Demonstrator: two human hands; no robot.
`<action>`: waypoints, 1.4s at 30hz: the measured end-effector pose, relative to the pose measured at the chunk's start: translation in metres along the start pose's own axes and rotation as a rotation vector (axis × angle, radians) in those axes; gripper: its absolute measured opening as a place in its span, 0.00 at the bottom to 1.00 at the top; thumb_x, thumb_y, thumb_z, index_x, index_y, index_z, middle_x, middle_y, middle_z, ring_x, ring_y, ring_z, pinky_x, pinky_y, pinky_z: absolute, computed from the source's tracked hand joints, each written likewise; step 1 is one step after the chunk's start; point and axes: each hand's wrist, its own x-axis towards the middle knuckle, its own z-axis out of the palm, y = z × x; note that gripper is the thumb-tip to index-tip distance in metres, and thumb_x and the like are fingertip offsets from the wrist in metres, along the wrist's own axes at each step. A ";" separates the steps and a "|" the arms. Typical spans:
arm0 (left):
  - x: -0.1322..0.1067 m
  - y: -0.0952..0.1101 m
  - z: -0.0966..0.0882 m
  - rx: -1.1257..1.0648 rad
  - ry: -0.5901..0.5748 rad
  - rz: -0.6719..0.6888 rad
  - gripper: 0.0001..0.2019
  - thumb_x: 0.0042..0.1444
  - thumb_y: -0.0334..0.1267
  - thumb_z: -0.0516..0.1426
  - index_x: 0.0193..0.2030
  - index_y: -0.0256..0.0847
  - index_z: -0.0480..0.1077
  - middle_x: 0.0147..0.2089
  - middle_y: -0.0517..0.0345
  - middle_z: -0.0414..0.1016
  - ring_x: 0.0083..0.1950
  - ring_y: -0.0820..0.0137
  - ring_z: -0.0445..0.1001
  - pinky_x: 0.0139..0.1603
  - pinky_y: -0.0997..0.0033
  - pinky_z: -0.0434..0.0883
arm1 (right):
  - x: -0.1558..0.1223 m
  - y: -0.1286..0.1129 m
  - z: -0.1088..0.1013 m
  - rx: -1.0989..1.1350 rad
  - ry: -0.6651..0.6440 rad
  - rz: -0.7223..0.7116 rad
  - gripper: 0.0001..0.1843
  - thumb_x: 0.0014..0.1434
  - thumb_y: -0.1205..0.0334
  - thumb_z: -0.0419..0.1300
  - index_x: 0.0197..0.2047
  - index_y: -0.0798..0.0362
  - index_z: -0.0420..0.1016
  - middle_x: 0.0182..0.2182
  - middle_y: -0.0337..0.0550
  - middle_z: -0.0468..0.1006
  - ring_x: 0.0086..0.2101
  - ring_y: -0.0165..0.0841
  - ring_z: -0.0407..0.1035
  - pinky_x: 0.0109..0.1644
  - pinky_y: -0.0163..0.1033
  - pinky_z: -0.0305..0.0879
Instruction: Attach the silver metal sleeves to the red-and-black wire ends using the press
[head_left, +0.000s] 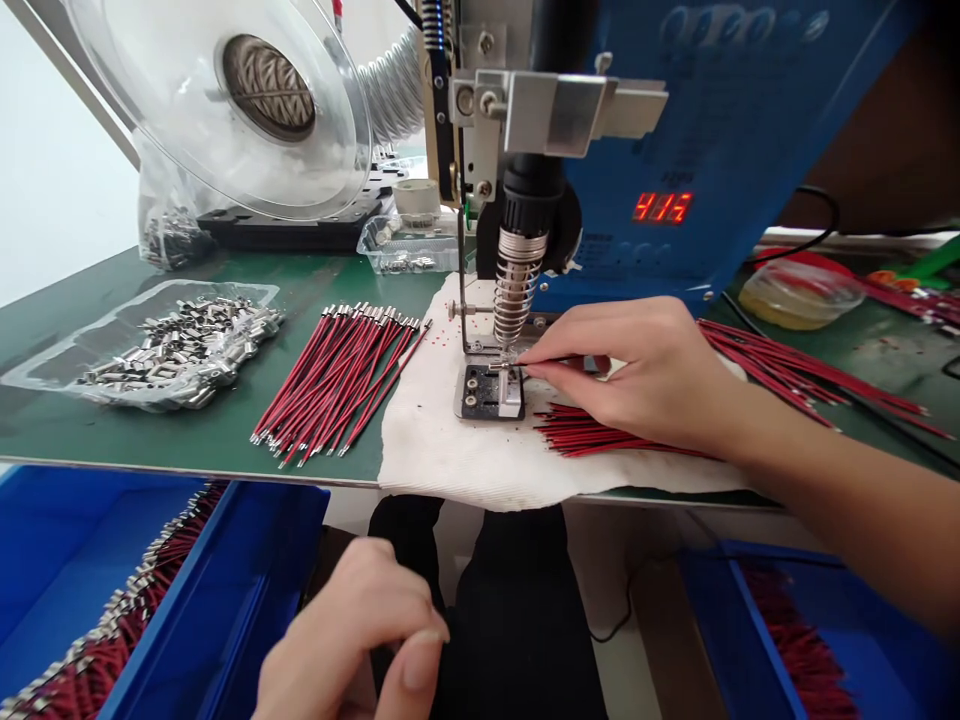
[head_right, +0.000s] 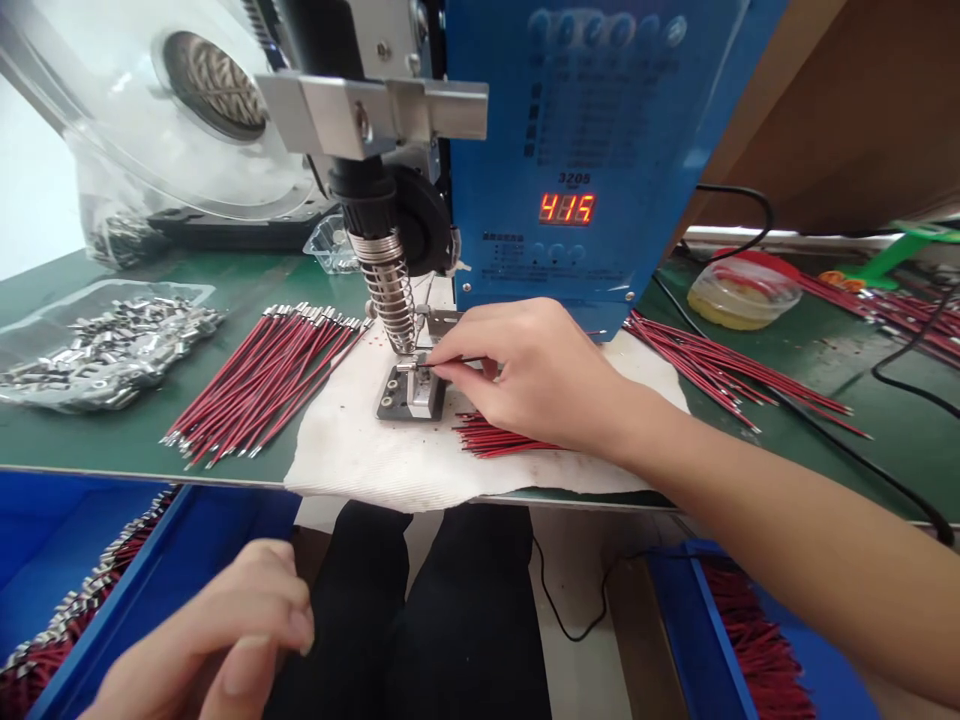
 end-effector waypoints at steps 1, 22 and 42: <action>0.007 0.002 0.001 0.024 -0.003 0.017 0.08 0.61 0.35 0.60 0.30 0.44 0.71 0.22 0.60 0.69 0.23 0.69 0.68 0.28 0.64 0.65 | 0.000 0.000 0.000 0.003 -0.001 0.004 0.10 0.63 0.69 0.61 0.37 0.47 0.83 0.36 0.39 0.86 0.35 0.35 0.79 0.38 0.41 0.73; 0.065 0.034 0.059 -0.003 -0.245 -0.173 0.10 0.63 0.33 0.59 0.29 0.41 0.71 0.22 0.64 0.68 0.22 0.75 0.63 0.24 0.72 0.61 | -0.007 -0.021 -0.007 0.320 0.012 -0.259 0.02 0.64 0.65 0.65 0.41 0.51 0.75 0.29 0.38 0.78 0.28 0.28 0.69 0.31 0.34 0.64; 0.176 -0.024 -0.006 1.250 -0.765 -0.217 0.20 0.65 0.50 0.46 0.29 0.44 0.69 0.31 0.46 0.77 0.31 0.53 0.73 0.32 0.60 0.60 | 0.002 0.018 -0.027 -0.027 -0.671 0.128 0.07 0.60 0.58 0.60 0.41 0.48 0.76 0.31 0.35 0.80 0.30 0.31 0.69 0.34 0.37 0.56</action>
